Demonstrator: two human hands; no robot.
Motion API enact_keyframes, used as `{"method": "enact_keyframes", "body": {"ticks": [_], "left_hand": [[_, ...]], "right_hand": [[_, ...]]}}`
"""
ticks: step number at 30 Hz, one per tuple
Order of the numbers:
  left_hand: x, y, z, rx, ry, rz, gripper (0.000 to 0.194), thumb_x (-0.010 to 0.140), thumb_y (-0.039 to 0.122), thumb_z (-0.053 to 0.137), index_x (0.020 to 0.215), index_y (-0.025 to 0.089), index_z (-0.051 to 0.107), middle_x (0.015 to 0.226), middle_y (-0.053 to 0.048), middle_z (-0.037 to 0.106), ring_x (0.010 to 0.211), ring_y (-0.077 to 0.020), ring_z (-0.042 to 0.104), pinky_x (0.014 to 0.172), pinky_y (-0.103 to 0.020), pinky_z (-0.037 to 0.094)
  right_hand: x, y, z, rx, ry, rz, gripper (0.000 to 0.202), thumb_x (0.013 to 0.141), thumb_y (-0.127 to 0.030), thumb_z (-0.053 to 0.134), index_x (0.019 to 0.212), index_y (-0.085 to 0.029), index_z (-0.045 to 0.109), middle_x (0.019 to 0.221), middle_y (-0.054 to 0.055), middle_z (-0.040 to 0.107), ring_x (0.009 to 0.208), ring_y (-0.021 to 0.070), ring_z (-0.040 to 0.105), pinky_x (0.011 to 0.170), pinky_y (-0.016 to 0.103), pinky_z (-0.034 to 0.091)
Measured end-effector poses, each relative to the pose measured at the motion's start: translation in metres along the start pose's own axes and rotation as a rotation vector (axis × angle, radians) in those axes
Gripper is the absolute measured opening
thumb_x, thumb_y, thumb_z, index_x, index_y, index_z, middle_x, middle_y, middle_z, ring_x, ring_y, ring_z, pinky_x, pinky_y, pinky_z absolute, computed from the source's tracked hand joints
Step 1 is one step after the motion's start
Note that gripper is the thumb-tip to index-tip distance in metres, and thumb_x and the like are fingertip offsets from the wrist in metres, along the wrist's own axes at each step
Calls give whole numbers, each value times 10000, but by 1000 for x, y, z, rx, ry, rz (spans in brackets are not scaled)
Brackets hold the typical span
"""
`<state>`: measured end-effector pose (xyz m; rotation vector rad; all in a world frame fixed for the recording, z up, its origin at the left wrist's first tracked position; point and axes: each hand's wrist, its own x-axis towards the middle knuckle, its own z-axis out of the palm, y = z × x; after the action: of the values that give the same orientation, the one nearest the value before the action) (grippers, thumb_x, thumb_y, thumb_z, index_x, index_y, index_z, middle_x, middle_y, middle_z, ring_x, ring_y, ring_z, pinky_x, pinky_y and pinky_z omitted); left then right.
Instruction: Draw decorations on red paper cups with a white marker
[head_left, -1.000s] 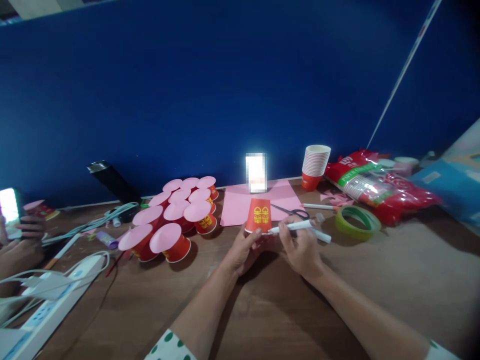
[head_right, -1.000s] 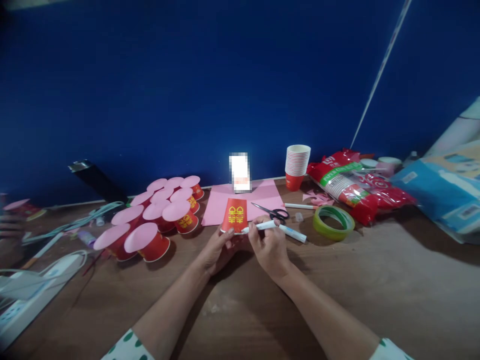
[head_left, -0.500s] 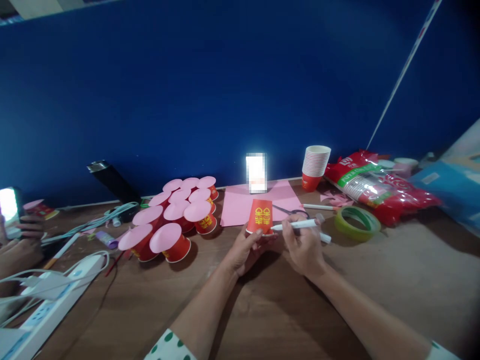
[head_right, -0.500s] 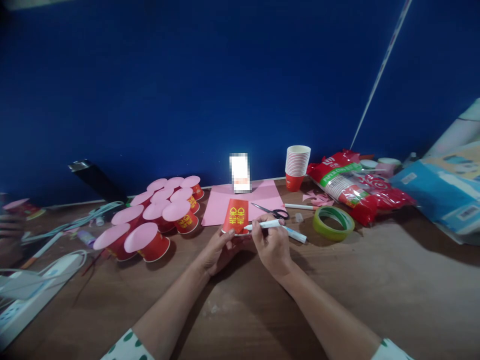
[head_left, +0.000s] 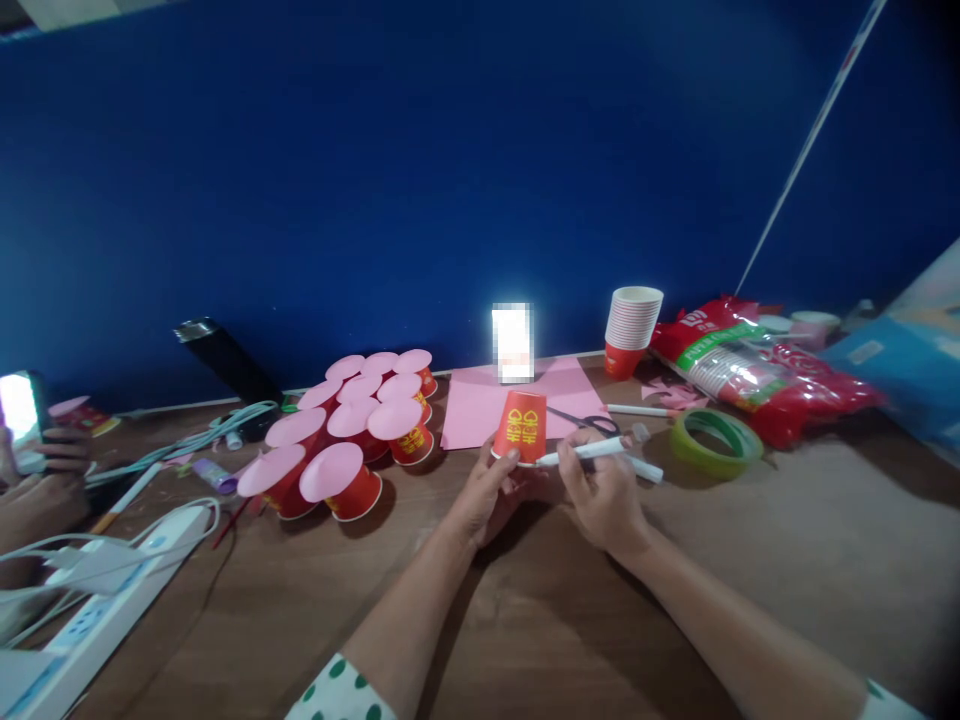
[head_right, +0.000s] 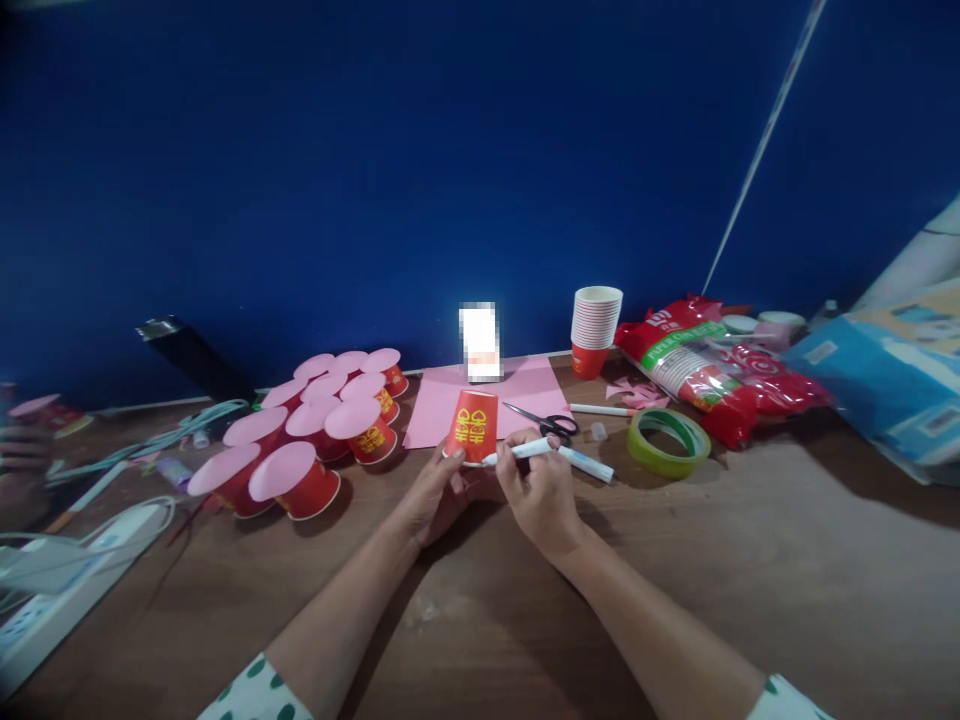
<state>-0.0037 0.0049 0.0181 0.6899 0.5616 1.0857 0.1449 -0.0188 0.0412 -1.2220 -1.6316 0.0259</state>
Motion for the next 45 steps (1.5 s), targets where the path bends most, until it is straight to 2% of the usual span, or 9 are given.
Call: {"method": "enact_keyframes", "body": {"ticks": [8,24,40,45], "left_hand": [[-1,-1,2,-6,-7,8,436,763,275,670,1170,222,520,975,-54,663,807,-163,642,844,-362,482],[-1,-1,1,-8,-73,-39,275,805,281,615,1038,146,563,901,-101,694,861,-224,661,865,-401,477],[0,-2,-2,-43,-69,-54,363,794,290,629,1121,156,549,1016,-120,675,958,-258,642,895,-421,465],[2,-3,-4,-48,-50,-21,427,794,331,622,1169,146,537,1060,-135,662,936,-257,646,867,-400,478]], "right_hand": [[0,-1,1,0,-14,-17,204,903,-261,416,738,-204,522,652,22,605,645,171,569,684,305,438],[2,0,-1,-48,56,-12,232,899,-294,427,709,-201,522,621,11,595,593,160,545,661,295,414],[2,1,-1,-44,54,-8,221,891,-279,437,697,-203,512,632,12,599,638,166,546,673,288,401],[1,1,0,8,-22,41,209,898,-287,418,732,-200,510,659,21,605,636,168,551,631,286,408]]}}
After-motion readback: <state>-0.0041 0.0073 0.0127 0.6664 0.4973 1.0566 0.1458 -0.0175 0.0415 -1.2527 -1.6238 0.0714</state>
